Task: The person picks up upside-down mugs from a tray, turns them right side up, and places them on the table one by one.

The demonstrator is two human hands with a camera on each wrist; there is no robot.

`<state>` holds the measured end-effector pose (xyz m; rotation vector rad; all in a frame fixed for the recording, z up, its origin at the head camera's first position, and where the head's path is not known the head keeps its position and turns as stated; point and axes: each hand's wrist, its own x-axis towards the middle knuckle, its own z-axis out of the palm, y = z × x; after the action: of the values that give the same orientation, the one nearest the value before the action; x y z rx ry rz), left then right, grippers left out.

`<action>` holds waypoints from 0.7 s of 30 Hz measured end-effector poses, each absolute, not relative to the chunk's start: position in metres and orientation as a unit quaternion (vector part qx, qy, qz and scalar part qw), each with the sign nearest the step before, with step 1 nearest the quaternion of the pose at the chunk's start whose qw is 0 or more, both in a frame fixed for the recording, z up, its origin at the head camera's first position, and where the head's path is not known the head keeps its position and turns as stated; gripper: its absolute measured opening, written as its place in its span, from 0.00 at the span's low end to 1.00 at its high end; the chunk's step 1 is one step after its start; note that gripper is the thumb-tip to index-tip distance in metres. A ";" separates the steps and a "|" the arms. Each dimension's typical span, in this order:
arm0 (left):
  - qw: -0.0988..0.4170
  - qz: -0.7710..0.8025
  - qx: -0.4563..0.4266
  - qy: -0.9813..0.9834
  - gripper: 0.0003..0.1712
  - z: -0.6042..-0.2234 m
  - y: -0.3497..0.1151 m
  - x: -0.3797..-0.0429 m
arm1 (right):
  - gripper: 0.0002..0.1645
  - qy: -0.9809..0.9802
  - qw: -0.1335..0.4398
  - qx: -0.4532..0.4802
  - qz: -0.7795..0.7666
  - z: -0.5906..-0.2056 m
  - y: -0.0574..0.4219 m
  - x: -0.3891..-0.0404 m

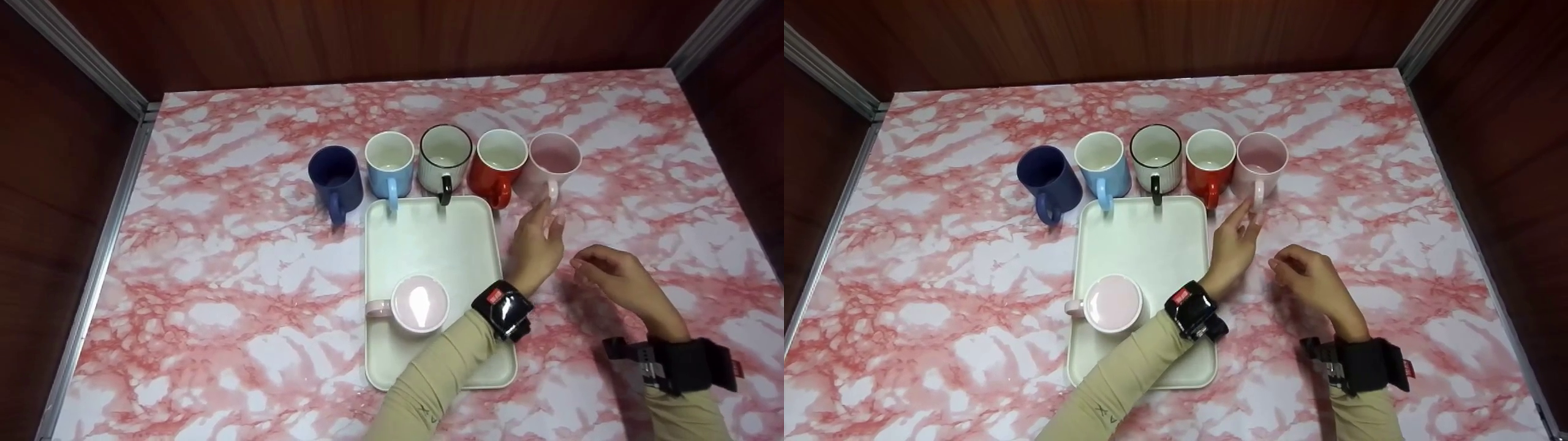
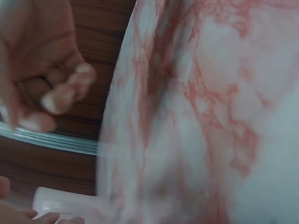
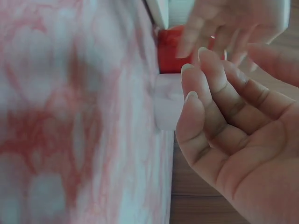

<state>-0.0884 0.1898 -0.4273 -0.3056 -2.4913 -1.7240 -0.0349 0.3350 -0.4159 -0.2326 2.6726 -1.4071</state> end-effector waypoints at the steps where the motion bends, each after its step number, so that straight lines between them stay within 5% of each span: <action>1: 0.056 -0.566 -0.104 -0.816 0.22 -0.425 0.188 -0.085 | 0.09 0.880 0.056 -0.077 -0.465 -0.417 0.335 -0.035; 12: 0.100 -0.522 -0.220 -0.818 0.21 -0.381 0.161 -0.048 | 0.14 0.902 -0.007 -0.098 -0.420 -0.423 0.325 -0.039; 21: 0.084 -0.476 -0.288 -0.827 0.23 -0.360 0.131 -0.026 | 0.18 0.900 -0.037 -0.167 -0.400 -0.419 0.309 -0.036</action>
<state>-0.0257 0.1306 -0.3604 -0.8609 -2.4673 -1.4207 -0.0358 0.3091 -0.4189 -0.5361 2.8981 -1.2874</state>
